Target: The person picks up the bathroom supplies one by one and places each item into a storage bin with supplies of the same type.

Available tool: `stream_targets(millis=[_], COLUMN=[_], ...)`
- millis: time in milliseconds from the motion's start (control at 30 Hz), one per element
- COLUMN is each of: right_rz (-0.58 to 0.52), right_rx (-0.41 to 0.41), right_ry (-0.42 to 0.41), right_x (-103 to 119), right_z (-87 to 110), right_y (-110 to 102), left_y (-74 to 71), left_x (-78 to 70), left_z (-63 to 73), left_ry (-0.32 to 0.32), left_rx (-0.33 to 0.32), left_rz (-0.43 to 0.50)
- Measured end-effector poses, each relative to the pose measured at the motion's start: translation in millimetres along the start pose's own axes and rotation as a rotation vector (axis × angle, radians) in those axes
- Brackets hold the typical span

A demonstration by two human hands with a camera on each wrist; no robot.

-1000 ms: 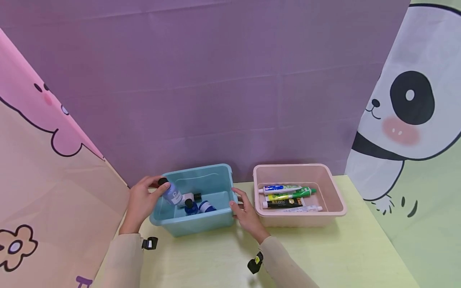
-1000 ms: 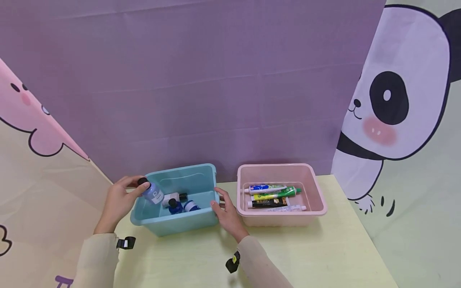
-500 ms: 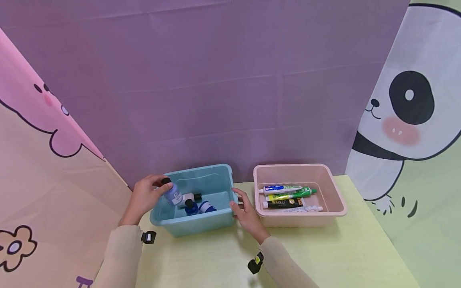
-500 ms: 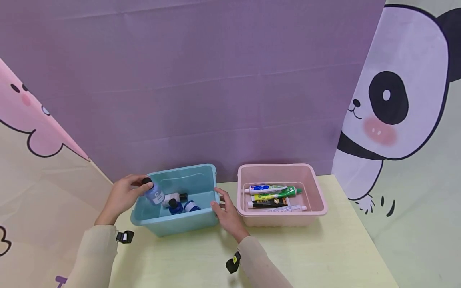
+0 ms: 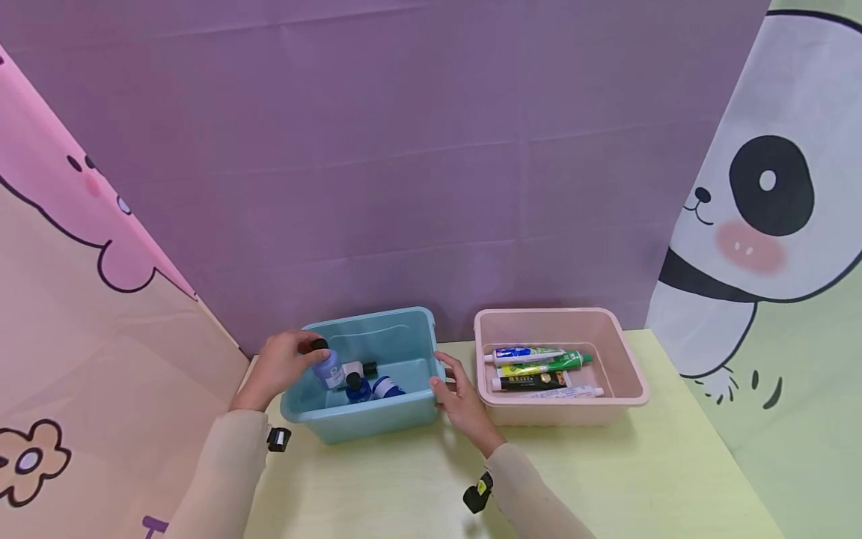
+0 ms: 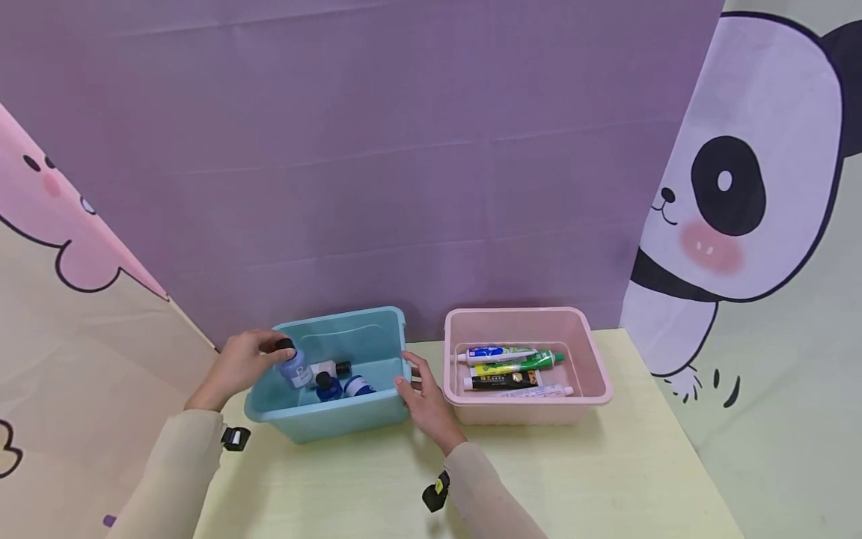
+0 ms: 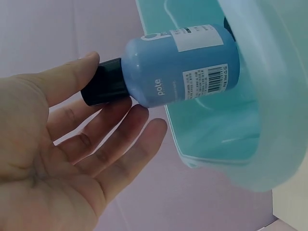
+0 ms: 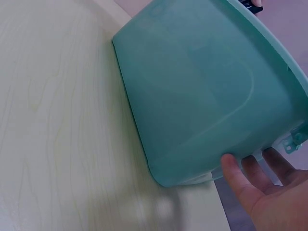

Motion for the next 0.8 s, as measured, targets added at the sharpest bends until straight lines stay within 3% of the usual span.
stream_targets(millis=[167, 467, 800], right_rz=[-0.003, -0.002, -0.011], right_rx=[0.0, 0.009, 0.019], right_ry=[-0.011, 0.002, -0.008], right_x=[-11, -11, -12], right_z=[-4.5, -3.0, -4.8], right_y=[0, -2, -2], left_y=[2.0, 7.2, 5.3], left_x=[-1.0, 0.9, 2.0], left_z=[-4.7, -12.8, -14.0], left_ry=[0.001, 0.009, 0.026], left_rx=[0.043, 0.109, 0.132], left_rz=[-0.009, -0.024, -0.051])
Point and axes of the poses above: each hand's wrist, its own z-axis away from the middle knuckle, its own y-axis out of the palm, x = y × z, the point moved 3 cm from there along -z, towards the middle knuckle, and after that the axes turned 4 degrees about y, right-handed, at the moved point
